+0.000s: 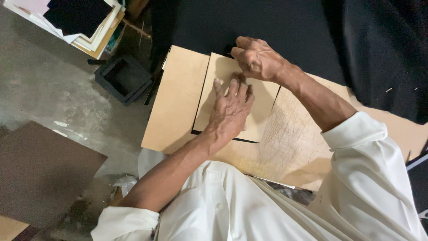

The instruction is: The person places a rectangular cardboard template on a large piece of black fabric, then uses a small cutting tool to cut the fabric along the template edges. The person repeats this process multiple times, moving the template and cutting new pieces of fabric.

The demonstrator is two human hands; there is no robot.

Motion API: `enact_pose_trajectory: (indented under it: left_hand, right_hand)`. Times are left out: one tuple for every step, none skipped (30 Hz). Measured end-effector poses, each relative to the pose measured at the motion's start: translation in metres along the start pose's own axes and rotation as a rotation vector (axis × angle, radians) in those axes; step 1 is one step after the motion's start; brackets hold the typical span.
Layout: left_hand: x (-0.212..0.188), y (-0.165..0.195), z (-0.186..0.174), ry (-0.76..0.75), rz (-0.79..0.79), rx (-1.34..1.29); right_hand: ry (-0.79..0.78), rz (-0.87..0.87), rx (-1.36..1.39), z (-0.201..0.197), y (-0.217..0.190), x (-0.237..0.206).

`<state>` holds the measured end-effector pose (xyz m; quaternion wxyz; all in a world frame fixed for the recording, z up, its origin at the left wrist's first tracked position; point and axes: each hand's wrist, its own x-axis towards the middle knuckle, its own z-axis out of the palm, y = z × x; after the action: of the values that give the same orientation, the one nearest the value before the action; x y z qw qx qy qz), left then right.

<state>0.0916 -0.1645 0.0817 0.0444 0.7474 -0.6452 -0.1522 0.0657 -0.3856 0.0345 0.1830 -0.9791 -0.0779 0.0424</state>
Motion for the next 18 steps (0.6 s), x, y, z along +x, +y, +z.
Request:
enact_pose_trajectory:
  left_hand:
    - [0.001, 0.001, 0.0, 0.009, -0.006, 0.006]
    - [0.002, 0.002, 0.0, 0.018, -0.012, 0.012]
    - [0.003, 0.003, 0.001, 0.026, -0.018, 0.016]
    - [0.004, 0.004, 0.001, 0.019, -0.019, 0.015]
    - [0.005, 0.005, 0.002, 0.011, -0.022, 0.013]
    - [0.006, 0.007, 0.003, 0.003, -0.024, 0.012]
    - [0.006, 0.008, 0.003, 0.007, -0.021, 0.027]
    - [0.006, 0.009, 0.004, 0.012, -0.017, 0.041]
    - [0.007, 0.01, 0.005, 0.016, -0.013, 0.056]
    - [0.007, 0.011, 0.006, 0.018, -0.015, 0.055]
    - [0.007, 0.012, 0.007, 0.02, -0.016, 0.053]
    - [0.007, 0.013, 0.008, 0.022, -0.017, 0.051]
    - [0.008, 0.014, 0.009, 0.014, -0.012, 0.048]
    - [0.009, 0.015, 0.01, 0.006, -0.007, 0.044]
    - [0.01, 0.015, 0.011, -0.002, -0.003, 0.04]
    - [0.011, 0.016, 0.012, -0.026, -0.006, 0.029]
    - [0.012, 0.017, 0.013, -0.048, -0.01, 0.018]
    - [0.012, 0.017, 0.013, -0.071, -0.016, 0.007]
  right_hand:
    - [-0.003, -0.009, 0.002, 0.001, 0.002, -0.005]
    - [-0.005, 0.003, -0.021, 0.0, 0.003, -0.013]
    - [-0.007, 0.016, -0.043, -0.003, 0.004, -0.021]
    - [-0.009, 0.027, -0.065, -0.005, 0.005, -0.029]
    - [0.007, 0.027, -0.055, -0.008, 0.004, -0.037]
    - [0.024, 0.027, -0.044, -0.012, 0.004, -0.045]
    - [0.042, 0.026, -0.034, -0.016, 0.004, -0.052]
    - [0.033, 0.049, -0.034, -0.019, 0.003, -0.06]
    - [0.024, 0.071, -0.033, -0.021, 0.003, -0.067]
    - [0.015, 0.093, -0.033, -0.023, 0.003, -0.075]
    - [0.014, 0.119, -0.046, -0.024, 0.003, -0.083]
    - [0.012, 0.146, -0.059, -0.023, 0.004, -0.091]
    - [0.009, 0.174, -0.073, -0.023, 0.005, -0.1]
    - [0.029, 0.17, -0.066, -0.023, 0.006, -0.11]
    - [0.049, 0.164, -0.059, -0.023, 0.008, -0.12]
    - [0.07, 0.157, -0.054, -0.023, 0.01, -0.13]
    - [0.027, 0.198, -0.086, -0.024, 0.012, -0.139]
    - [-0.017, 0.238, -0.118, -0.024, 0.014, -0.148]
